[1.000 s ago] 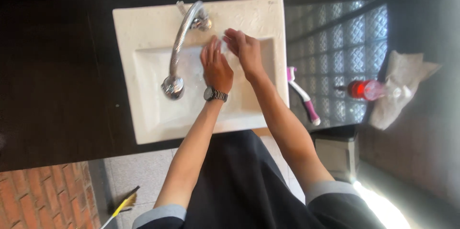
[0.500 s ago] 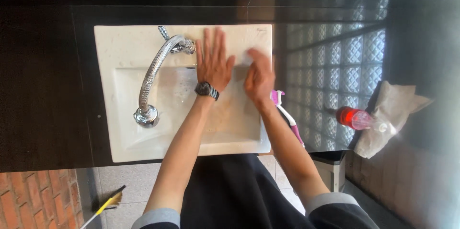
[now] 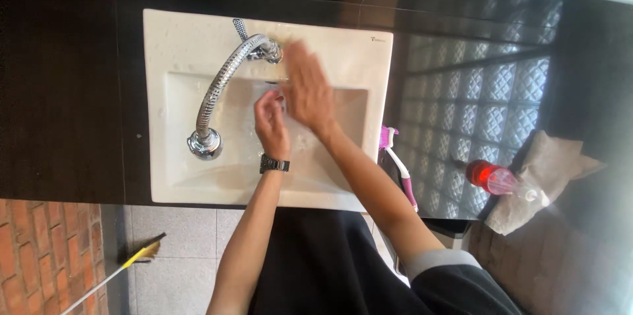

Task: Washing a pink cleaning brush in a sink and then washing hands.

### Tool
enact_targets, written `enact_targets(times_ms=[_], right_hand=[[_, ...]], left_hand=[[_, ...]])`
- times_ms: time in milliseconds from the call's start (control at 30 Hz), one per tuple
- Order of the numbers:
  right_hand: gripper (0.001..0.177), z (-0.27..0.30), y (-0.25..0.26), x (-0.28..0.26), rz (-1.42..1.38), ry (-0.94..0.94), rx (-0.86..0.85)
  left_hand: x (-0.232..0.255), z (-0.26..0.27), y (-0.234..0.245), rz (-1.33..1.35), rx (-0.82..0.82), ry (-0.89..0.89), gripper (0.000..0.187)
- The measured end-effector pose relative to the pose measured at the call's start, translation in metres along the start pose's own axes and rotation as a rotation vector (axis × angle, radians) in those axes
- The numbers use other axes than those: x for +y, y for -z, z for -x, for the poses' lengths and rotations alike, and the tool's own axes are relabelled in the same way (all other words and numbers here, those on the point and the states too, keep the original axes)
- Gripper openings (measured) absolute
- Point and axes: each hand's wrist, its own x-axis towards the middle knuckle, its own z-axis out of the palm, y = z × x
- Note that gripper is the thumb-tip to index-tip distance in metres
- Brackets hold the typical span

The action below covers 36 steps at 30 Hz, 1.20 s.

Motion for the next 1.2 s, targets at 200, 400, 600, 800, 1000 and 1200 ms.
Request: enact_targets(times_ms=[200, 400, 600, 800, 1000, 1200], right_hand=[[0.042, 0.040, -0.004, 0.002, -0.303, 0.233, 0.049], [0.021, 0.005, 0.026, -0.025, -0.226, 0.051, 0.325], [0.029, 0.053, -0.076, -0.082, -1.358, -0.884, -0.004], [0.039, 0.087, -0.170, -0.124, -1.908, -1.159, 0.114], [0.039, 0.069, -0.186, -0.156, -2.124, -1.200, 0.477], [0.041, 0.070, -0.205, -0.163, -2.240, -1.079, 0.802]], left_hand=[[-0.018, -0.003, 0.025, 0.188, 0.009, 0.146, 0.046], [-0.003, 0.024, 0.040, 0.416, 0.115, 0.514, 0.037], [-0.082, 0.019, 0.131, 0.691, 0.284, 0.537, 0.018], [-0.006, -0.008, 0.146, 0.312, 0.302, 0.344, 0.035], [0.000, -0.005, 0.174, 0.238, -0.037, 0.148, 0.052], [0.038, -0.016, 0.191, 0.224, -0.204, 0.163, 0.054]])
